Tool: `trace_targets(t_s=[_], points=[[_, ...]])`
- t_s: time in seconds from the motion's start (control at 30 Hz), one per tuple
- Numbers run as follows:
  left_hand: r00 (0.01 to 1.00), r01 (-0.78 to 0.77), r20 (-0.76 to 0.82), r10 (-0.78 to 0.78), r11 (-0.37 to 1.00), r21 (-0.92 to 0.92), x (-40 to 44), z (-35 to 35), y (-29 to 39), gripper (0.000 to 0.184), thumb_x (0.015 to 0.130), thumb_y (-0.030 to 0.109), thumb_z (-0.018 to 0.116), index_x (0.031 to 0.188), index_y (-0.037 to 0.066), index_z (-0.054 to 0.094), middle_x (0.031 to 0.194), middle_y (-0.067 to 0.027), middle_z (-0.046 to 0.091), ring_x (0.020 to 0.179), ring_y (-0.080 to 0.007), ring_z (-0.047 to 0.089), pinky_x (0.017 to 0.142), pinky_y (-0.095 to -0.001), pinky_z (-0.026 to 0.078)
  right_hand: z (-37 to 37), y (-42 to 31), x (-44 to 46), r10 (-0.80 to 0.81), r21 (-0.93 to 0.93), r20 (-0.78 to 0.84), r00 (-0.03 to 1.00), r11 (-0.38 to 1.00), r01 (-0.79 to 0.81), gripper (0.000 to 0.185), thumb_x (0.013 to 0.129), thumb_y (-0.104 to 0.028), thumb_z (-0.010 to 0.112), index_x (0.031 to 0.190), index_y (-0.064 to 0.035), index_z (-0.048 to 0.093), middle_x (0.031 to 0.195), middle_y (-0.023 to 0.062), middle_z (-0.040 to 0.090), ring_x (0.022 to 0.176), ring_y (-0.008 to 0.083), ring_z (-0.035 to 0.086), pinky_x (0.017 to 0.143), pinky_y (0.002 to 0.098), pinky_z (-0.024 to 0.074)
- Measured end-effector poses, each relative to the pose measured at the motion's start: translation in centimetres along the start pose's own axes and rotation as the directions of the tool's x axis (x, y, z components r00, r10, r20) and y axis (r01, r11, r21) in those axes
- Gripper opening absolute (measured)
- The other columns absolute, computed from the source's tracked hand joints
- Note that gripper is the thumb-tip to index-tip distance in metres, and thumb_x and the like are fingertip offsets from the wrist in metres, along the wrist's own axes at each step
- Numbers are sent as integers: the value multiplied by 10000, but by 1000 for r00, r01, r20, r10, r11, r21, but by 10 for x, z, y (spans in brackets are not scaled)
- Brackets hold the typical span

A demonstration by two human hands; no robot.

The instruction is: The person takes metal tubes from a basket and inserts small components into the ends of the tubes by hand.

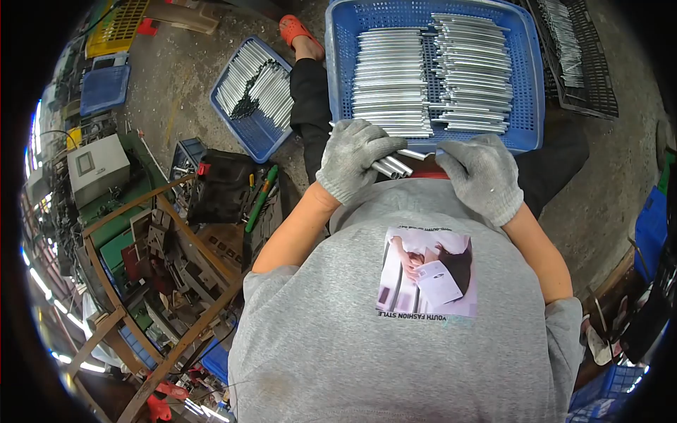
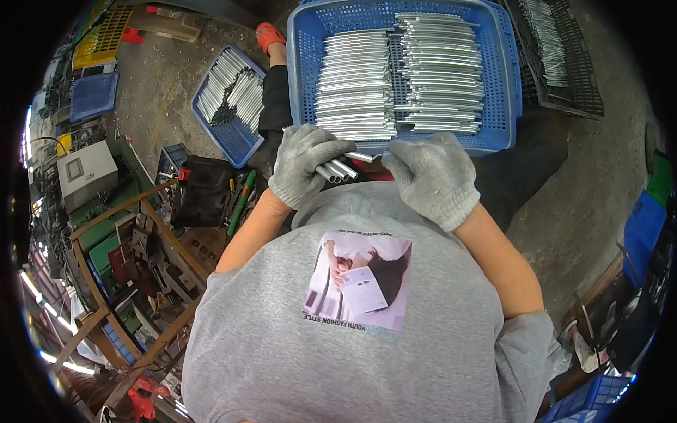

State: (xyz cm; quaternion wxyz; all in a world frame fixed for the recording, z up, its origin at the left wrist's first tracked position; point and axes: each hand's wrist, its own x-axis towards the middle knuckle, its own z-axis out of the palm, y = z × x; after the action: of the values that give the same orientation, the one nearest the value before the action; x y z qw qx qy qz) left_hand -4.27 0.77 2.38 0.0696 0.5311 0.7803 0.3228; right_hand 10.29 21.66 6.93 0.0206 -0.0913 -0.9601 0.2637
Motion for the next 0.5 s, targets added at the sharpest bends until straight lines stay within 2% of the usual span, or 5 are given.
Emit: trace_targets(t_s=[0.17, 0.37, 0.5], points=[[999, 35, -17, -36, 998, -58, -5, 4, -2, 340, 750, 168, 716, 1087, 181, 767, 924, 23, 679, 868, -206, 592, 878, -367, 413, 15, 2, -4, -100, 0, -4, 995, 995, 100, 88, 871, -163, 701, 803, -138, 751, 647, 24, 713, 582, 219, 646, 764, 320, 506], [1000, 15, -24, -15, 1000, -16, -8, 4, 0, 331, 752, 170, 715, 1078, 170, 769, 926, 16, 682, 867, -207, 590, 868, -364, 413, 0, -4, -1, -14, 126, 60, 998, 992, 6, 105, 877, -170, 716, 895, -112, 802, 708, 40, 734, 653, 225, 629, 766, 338, 498], [999, 18, -33, -22, 995, -96, -9, 3, -1, 326, 759, 167, 713, 1081, 166, 765, 926, 16, 682, 860, -213, 590, 872, -366, 419, 6, -5, 0, 18, -17, 28, 999, 1000, -17, 126, 895, -183, 700, 900, -115, 806, 698, 49, 728, 645, 223, 628, 776, 332, 500]])
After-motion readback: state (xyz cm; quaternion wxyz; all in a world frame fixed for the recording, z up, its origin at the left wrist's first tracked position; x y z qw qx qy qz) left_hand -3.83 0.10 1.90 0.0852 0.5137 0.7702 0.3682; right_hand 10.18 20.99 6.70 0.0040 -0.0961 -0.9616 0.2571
